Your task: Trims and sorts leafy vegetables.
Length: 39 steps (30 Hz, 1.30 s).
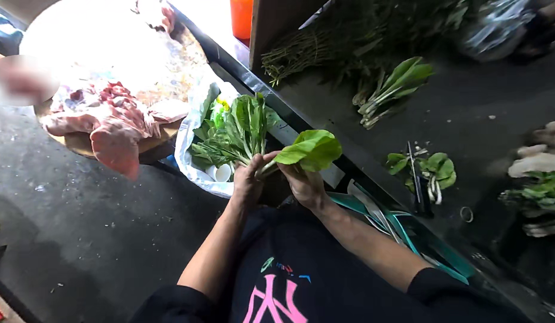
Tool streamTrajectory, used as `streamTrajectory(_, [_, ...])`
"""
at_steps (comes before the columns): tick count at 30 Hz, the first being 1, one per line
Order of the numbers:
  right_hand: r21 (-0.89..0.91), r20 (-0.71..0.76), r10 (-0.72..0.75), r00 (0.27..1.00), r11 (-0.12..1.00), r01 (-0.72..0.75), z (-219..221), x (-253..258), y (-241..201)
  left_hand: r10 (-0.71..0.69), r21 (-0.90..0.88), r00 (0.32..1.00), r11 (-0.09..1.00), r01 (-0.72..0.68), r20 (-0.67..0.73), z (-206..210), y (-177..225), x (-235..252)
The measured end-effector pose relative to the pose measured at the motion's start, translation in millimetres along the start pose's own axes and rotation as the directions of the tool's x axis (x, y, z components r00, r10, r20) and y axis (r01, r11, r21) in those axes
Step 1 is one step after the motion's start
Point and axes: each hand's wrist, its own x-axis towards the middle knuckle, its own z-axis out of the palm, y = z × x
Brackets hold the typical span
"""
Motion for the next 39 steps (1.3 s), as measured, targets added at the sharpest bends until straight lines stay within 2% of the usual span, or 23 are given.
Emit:
streamTrajectory(5, [0.059, 0.018, -0.058, 0.998, 0.997, 0.057, -5, -6, 0, -0.057, 0.026, 0.998, 0.998, 0.057, 0.008, 4, -1, 15])
streamTrajectory(8, [0.054, 0.086, -0.145, 0.986, 0.989, 0.141, -7, -12, 10, -0.040, 0.101, 0.991, 0.993, 0.053, -0.128, 9, 5, 27])
streamTrajectory(10, [0.122, 0.168, -0.216, 0.962, 0.973, 0.197, -7, -16, 16, 0.001, 0.131, 0.973, 0.991, 0.030, -0.229, 13, 12, 35])
streamTrajectory(14, [0.188, 0.130, -0.372, 0.919, 0.919, 0.345, 5, -17, 23, 0.050, 0.039, 0.942, 0.998, -0.040, -0.333, 14, 25, 46])
streamTrajectory(18, [0.158, 0.163, -0.426, 0.890, 0.901, 0.403, 13, -16, 16, 0.054, -0.055, 0.898, 0.995, -0.087, -0.438, 14, 37, 45])
streamTrajectory(21, [0.155, 0.184, -0.497, 0.848, 0.867, 0.474, 16, -15, 5, 0.154, -0.018, 0.863, 0.983, -0.185, -0.481, -6, 58, 45])
streamTrajectory(23, [0.152, 0.193, -0.508, 0.839, 0.861, 0.486, 19, -13, -4, 0.264, 0.043, 0.851, 0.961, -0.275, -0.455, -32, 84, 39])
streamTrajectory(25, [0.163, 0.187, -0.464, 0.866, 0.884, 0.439, 24, -7, -4, 0.396, 0.123, 0.842, 0.918, -0.378, -0.366, -55, 112, 24])
streamTrajectory(27, [0.150, 0.222, -0.336, 0.915, 0.939, 0.309, 31, 5, 6, 0.482, 0.203, 0.832, 0.875, -0.440, -0.274, -68, 135, 5])
streamTrajectory(29, [-0.080, 0.245, -0.150, 0.958, 0.981, 0.174, 42, 28, 21, 0.488, 0.275, 0.843, 0.862, -0.425, -0.225, -71, 144, -10])
streamTrajectory(31, [-0.445, 0.261, 0.192, 0.946, 0.894, -0.059, 48, 49, 40, 0.475, 0.329, 0.862, 0.854, -0.404, -0.174, -72, 135, -18])
streamTrajectory(32, [-0.526, 0.257, 0.297, 0.920, 0.841, -0.125, 49, 58, 48, 0.467, 0.360, 0.874, 0.845, -0.396, -0.133, -72, 127, -20])
streamTrajectory(34, [-0.489, 0.221, 0.299, 0.928, 0.858, -0.160, 45, 64, 44, 0.445, 0.501, 0.888, 0.798, -0.335, -0.116, -65, 108, -18])
streamTrajectory(37, [-0.245, 0.191, 0.222, 0.956, 0.954, -0.173, 31, 43, 9, 0.331, 0.774, 0.925, 0.630, -0.069, -0.186, -30, 75, -20])
streamTrajectory(39, [-0.139, 0.145, 0.241, 0.960, 0.965, -0.222, 21, 28, -9, 0.248, 0.828, 0.960, 0.561, -0.032, -0.130, -14, 54, -21])
